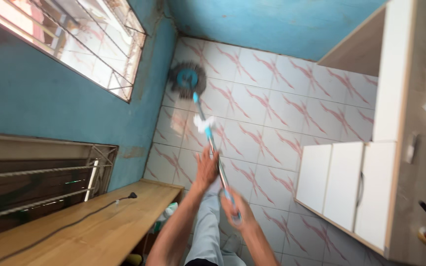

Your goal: The person mops the tiled floor of a room using a spin mop, reaching around furniture and into corners.

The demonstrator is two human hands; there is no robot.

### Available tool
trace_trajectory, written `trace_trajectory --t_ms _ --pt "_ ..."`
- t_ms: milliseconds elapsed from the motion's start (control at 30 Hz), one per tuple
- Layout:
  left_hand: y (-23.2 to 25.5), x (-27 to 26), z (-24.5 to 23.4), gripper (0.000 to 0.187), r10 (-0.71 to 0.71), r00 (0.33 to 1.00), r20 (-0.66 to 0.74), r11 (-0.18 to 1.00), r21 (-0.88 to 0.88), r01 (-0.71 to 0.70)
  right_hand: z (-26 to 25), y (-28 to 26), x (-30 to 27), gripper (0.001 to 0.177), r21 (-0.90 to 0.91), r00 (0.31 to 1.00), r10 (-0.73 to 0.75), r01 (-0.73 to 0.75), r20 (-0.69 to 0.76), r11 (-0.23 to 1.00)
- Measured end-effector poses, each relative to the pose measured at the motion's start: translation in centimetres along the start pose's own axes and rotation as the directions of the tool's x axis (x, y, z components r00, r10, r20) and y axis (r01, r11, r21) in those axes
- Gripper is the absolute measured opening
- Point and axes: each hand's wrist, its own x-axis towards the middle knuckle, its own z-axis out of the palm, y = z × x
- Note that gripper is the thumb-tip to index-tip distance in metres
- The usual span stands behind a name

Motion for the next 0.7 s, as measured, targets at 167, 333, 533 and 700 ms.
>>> trace_trajectory --t_ms 167,333,533,700 --pt "-7.0 9.3 -5.4 0.058 -0.167 0.963 0.213 0.927 -0.300 0.227 4.3 -8.6 21.0 0.040 -0.016 0.993 0.056 -0.058 -0.100 0.998" --pt "-8.3 10.8 -6.1 0.066 -0.041 0.969 0.242 0.955 -0.275 0.109 7.0 -6.7 21.4 0.023 -0.108 0.991 0.001 -0.015 -0.132 0.994" --pt "-4.8 5.3 -1.9 0.036 0.076 0.915 0.397 0.993 -0.114 -0.033 5.5 -3.1 11.0 0.047 -0.110 0.980 -0.018 -0.004 -0.196 0.994" --pt "4.7 -5.1 -0.5 0.019 0.407 0.824 0.395 0.910 -0.252 -0.330 -0.6 0.0 -5.2 0.054 -0.043 0.939 0.047 -0.066 -0.341 0.997"
